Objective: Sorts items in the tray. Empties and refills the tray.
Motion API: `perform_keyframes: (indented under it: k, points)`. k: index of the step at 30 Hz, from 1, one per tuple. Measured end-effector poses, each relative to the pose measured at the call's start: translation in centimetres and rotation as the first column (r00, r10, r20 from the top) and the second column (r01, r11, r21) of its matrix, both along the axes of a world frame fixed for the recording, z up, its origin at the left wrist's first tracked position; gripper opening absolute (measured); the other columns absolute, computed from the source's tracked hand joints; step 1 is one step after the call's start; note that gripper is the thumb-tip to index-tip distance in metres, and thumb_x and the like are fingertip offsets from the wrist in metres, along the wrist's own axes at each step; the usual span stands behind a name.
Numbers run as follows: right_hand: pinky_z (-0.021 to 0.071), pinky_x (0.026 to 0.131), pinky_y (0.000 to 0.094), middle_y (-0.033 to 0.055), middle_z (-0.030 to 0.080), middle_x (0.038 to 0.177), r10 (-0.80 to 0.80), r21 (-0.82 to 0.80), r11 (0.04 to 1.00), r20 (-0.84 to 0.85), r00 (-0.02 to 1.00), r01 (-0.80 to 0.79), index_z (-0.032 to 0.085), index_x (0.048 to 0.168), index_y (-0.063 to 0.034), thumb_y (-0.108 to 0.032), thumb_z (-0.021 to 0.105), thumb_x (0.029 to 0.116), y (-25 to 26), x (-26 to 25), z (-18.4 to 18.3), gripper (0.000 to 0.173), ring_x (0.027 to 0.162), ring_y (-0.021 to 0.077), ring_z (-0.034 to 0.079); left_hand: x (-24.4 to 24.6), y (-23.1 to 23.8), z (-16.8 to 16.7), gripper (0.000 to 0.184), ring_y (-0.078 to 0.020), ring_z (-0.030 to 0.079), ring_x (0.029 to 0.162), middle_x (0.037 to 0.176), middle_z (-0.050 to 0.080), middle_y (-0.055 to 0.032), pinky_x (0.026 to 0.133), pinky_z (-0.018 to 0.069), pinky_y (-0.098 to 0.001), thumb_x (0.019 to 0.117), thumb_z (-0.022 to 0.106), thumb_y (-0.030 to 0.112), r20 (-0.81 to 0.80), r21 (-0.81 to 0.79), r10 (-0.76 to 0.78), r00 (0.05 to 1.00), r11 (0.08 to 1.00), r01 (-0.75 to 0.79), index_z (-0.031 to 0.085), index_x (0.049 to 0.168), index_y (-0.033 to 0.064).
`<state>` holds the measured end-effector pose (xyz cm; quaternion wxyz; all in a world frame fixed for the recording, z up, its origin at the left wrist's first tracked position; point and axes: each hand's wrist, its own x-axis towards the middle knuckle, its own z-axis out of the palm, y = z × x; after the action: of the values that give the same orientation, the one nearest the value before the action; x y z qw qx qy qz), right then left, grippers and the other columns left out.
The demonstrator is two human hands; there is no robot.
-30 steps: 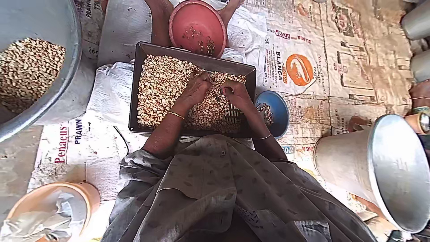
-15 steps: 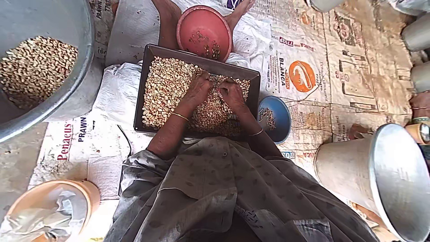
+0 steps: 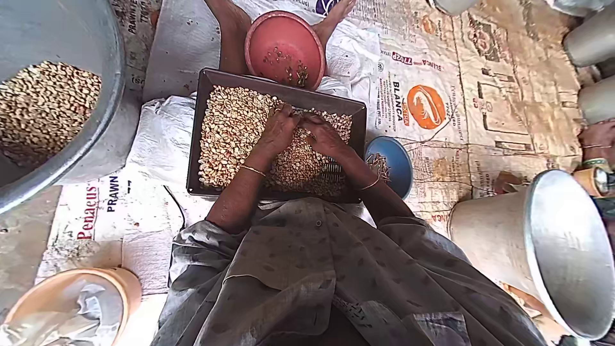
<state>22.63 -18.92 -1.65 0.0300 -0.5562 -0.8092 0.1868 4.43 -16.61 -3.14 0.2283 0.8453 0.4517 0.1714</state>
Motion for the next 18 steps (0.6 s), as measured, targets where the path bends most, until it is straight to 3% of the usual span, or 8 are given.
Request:
perform_keyframes:
  k: [2,3,5,7,9,10,14,18]
  points:
    - [0.0263,0.123,0.0549,0.0166,0.029,0.168,0.094,-0.065,0.994,0.088,0.992,-0.088,0.051,0.151,-0.0087,-0.004,0.056,0.0986,-3.1,-0.3,-0.4,0.053,0.154,0.0396,0.027,0.0,-0.1,0.0,0.027,-0.0514,0.048,0.134,0.134,0.056,-0.031,0.111,0.0351,-0.068,0.0972,0.056,-0.002,0.022,0.007,-0.005,1.0,1.0,0.005,0.069,0.12,-0.0043]
    - [0.0261,0.124,0.0537,0.0171,0.03,0.167,0.139,-0.064,0.989,0.072,0.988,-0.134,0.054,0.149,-0.0073,-0.001,0.055,0.0973,-4.5,0.0,-0.6,0.052,0.154,0.0394,0.027,0.0,-0.2,0.1,0.027,-0.0517,0.047,0.135,0.136,0.055,-0.0308,0.111,0.034,-0.0691,0.097,0.056,-0.001,0.029,0.006,-0.021,0.999,1.0,0.021,0.068,0.121,-0.0038]
    - [0.0372,0.119,0.0502,0.018,0.054,0.151,0.209,-0.001,0.978,-0.103,0.972,-0.21,0.072,0.124,-0.0025,0.008,0.058,0.0885,-6.1,1.8,-0.8,0.039,0.144,0.0359,0.047,0.2,0.0,0.1,0.027,-0.0498,0.048,0.132,0.135,0.056,-0.0285,0.109,0.0338,-0.0695,0.0976,0.057,0.002,0.021,0.017,-0.067,0.997,0.998,0.067,0.07,0.121,-0.0007]
    - [0.0503,0.105,0.0477,0.015,0.071,0.125,0.132,-0.113,0.98,-0.265,0.955,-0.166,0.077,0.101,0.0005,0.009,0.055,0.0904,-6.2,3.8,0.8,0.026,0.119,0.0288,0.066,0.3,-0.2,-0.2,0.026,-0.0473,0.05,0.129,0.131,0.057,-0.026,0.107,0.0345,-0.0688,0.0981,0.057,0.002,-0.013,0.019,-0.11,0.994,0.994,0.11,0.072,0.119,0.0024]
    - [0.0582,0.082,0.0449,0.0152,0.074,0.107,-0.078,-0.23,0.973,-0.31,0.947,0.005,0.074,0.103,0.0012,0.005,0.053,0.0952,-5.2,5.5,3.0,0.023,0.089,0.0246,0.072,0.6,-0.4,-0.5,0.025,-0.0457,0.05,0.13,0.13,0.058,-0.0242,0.107,0.0343,-0.0675,0.0966,0.059,0.001,-0.048,0.006,-0.124,0.991,0.992,0.124,0.074,0.116,0.004]
    - [0.06,0.08,0.0471,0.0173,0.073,0.107,-0.177,-0.21,0.971,-0.298,0.938,0.117,0.072,0.11,0.0012,0.003,0.055,0.0977,-4.3,6.2,3.4,0.021,0.088,0.0276,0.073,0.7,-0.4,-0.5,0.025,-0.0456,0.05,0.13,0.13,0.058,-0.0242,0.107,0.0343,-0.0675,0.0955,0.059,0.0,-0.056,0.003,-0.124,0.991,0.992,0.124,0.074,0.115,0.0038]
    - [0.0465,0.109,0.0548,0.0215,0.062,0.138,-0.303,0.124,0.942,-0.075,0.95,0.311,0.06,0.139,-0.0015,-0.006,0.057,0.0986,-0.5,6.9,1.4,0.041,0.129,0.0381,0.06,0.4,-0.4,-0.1,0.024,-0.047,0.05,0.13,0.129,0.06,-0.0253,0.109,0.0334,-0.0678,0.0952,0.059,-0.002,-0.037,-0.019,-0.106,0.994,0.994,0.105,0.074,0.114,0.0003]
    - [0.0449,0.106,0.0594,0.0245,0.052,0.148,-0.329,0.08,0.944,0.21,0.921,0.319,0.059,0.141,-0.002,-0.016,0.061,0.1002,-0.5,5.4,0.2,0.043,0.137,0.0446,0.049,0.3,-0.4,-0.2,0.024,-0.0459,0.053,0.126,0.126,0.061,-0.0248,0.109,0.0354,-0.0665,0.095,0.06,-0.003,-0.029,-0.015,-0.104,0.994,0.994,0.104,0.074,0.114,0.001]
